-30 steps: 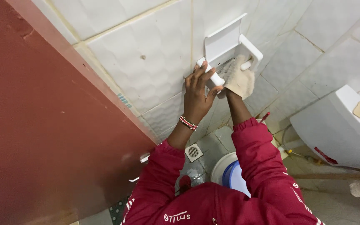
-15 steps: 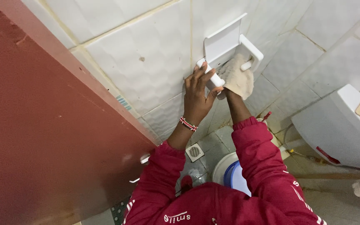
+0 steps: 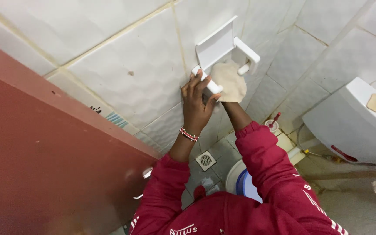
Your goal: The person wipes the inside and outside of a toilet paper holder with a cloth, then washes the cloth in a bucket of soapy water and wipes the holder again.
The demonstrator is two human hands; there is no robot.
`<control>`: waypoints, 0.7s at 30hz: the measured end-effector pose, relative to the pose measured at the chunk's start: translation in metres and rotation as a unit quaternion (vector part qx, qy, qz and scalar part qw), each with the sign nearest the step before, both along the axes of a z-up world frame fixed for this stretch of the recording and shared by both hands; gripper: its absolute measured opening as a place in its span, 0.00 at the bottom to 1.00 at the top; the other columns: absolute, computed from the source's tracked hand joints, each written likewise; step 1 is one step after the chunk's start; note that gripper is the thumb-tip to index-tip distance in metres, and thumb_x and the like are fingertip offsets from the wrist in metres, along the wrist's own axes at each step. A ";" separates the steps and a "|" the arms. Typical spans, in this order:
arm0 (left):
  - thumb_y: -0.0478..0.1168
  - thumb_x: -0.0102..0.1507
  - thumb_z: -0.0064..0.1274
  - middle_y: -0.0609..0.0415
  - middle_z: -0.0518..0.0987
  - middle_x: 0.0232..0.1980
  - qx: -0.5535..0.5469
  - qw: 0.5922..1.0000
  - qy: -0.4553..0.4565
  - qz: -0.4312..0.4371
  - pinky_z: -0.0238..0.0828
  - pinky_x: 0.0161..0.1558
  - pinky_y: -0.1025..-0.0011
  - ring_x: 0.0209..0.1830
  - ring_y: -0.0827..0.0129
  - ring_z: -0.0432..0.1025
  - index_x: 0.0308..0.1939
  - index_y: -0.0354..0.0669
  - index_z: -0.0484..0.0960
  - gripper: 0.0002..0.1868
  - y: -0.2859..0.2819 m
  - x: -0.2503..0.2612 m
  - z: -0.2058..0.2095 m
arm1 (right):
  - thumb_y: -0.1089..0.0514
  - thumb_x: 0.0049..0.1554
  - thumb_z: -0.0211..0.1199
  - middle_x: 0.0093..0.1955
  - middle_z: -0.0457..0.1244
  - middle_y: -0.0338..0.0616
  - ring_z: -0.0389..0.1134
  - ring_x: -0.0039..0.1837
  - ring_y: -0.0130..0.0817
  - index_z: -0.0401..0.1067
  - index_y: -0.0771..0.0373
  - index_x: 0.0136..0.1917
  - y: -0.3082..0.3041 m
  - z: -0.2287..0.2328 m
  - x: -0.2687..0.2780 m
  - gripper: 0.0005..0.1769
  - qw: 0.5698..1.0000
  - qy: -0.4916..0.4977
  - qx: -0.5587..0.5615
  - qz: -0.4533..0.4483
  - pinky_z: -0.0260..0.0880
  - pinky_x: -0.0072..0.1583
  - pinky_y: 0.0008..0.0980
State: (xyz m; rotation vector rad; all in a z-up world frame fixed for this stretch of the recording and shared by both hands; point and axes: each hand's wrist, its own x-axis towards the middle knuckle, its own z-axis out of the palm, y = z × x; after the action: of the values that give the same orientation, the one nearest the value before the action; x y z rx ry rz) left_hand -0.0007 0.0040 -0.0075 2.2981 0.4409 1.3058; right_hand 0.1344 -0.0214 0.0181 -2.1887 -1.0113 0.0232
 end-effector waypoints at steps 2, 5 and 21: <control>0.58 0.67 0.56 0.50 0.64 0.79 0.000 1.000 0.000 0.000 0.51 0.77 0.51 0.79 0.47 0.58 0.72 0.51 0.70 0.32 -0.002 0.000 -0.001 | 0.50 0.52 0.65 0.41 0.69 0.50 0.73 0.41 0.45 0.75 0.64 0.44 -0.007 0.009 0.005 0.15 0.999 -0.018 -0.039 -0.028 0.74 0.43 0.41; 0.58 0.67 0.56 0.50 0.64 0.79 0.006 1.000 0.003 0.005 0.51 0.77 0.51 0.80 0.47 0.58 0.71 0.50 0.70 0.33 0.000 0.002 -0.002 | 0.51 0.50 0.67 0.40 0.68 0.51 0.72 0.41 0.46 0.75 0.64 0.44 -0.017 0.007 0.007 0.14 0.994 -0.050 -0.090 -0.027 0.74 0.43 0.42; 0.61 0.67 0.55 0.50 0.65 0.79 0.006 1.000 -0.002 0.006 0.54 0.75 0.53 0.78 0.51 0.60 0.71 0.51 0.71 0.33 0.000 0.001 0.000 | 0.44 0.60 0.60 0.54 0.69 0.42 0.72 0.54 0.38 0.73 0.58 0.61 0.023 -0.166 0.057 0.22 0.958 0.206 0.123 0.155 0.72 0.54 0.39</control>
State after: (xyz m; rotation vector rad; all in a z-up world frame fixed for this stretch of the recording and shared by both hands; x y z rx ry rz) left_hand -0.0001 0.0042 -0.0074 2.3055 0.4479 1.3219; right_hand 0.1918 0.0020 -0.1478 -1.6886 -1.0386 0.4567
